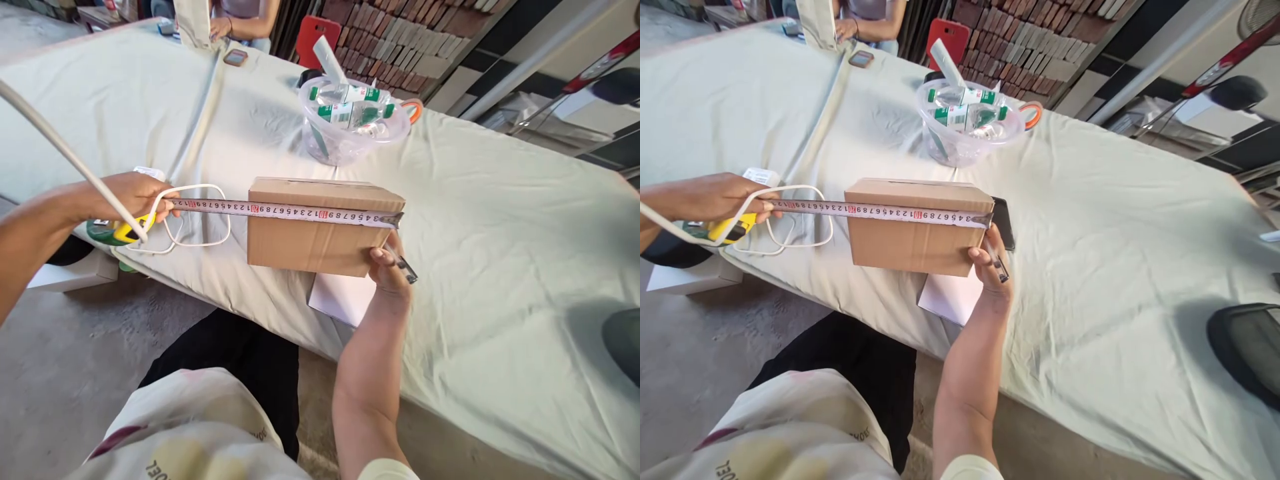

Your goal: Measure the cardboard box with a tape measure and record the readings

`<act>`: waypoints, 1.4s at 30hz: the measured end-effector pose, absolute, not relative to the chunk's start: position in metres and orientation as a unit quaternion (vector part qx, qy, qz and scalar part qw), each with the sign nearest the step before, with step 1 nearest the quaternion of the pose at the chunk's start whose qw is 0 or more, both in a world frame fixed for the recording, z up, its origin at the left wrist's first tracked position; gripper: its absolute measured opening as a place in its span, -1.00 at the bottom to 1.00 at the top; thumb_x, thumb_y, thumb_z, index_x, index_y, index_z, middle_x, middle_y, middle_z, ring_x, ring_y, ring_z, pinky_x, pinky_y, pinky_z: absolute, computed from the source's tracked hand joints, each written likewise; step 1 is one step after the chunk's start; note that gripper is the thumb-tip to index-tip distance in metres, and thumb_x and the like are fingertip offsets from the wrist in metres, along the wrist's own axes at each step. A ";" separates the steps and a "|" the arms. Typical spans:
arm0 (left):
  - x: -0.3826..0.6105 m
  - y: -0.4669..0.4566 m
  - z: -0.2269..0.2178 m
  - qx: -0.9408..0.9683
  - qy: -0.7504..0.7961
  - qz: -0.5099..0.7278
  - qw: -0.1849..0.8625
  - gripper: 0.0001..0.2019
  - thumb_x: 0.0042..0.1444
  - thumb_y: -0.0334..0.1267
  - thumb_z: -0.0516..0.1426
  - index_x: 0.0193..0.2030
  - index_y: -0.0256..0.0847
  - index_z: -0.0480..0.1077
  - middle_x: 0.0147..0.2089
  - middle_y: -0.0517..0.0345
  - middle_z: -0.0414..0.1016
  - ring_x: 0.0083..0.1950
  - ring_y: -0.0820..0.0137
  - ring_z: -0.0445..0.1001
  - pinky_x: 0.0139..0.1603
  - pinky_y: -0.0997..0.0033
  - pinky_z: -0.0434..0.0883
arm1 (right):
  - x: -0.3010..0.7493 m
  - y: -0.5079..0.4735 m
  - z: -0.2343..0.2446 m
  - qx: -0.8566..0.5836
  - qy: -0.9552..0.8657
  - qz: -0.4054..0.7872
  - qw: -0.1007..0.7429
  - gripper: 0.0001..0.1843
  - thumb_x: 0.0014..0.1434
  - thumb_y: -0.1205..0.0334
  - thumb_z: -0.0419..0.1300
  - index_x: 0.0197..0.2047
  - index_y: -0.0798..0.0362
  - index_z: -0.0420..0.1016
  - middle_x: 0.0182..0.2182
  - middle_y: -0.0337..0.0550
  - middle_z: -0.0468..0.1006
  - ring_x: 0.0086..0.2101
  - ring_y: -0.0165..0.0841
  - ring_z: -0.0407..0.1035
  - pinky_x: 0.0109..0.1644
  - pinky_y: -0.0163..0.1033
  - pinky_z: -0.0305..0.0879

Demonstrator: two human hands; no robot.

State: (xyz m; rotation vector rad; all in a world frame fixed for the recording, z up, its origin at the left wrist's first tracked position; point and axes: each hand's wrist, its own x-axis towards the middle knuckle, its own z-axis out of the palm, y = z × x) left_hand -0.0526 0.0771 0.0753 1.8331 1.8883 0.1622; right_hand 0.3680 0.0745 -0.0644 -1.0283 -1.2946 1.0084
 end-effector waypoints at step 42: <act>0.021 -0.030 -0.054 0.545 0.582 0.164 0.581 -0.67 0.33 0.03 0.00 -0.10 -0.18 0.39 -0.39 0.18 0.44 -0.40 0.35 0.34 -0.36 0.37 0.30 | 0.299 0.097 -0.059 -0.414 -0.240 0.489 0.729 -0.42 -0.16 -0.25 0.42 -0.25 -0.11 0.30 -0.14 -0.25 0.50 -0.10 -0.28 0.46 -0.18 -0.17 0.47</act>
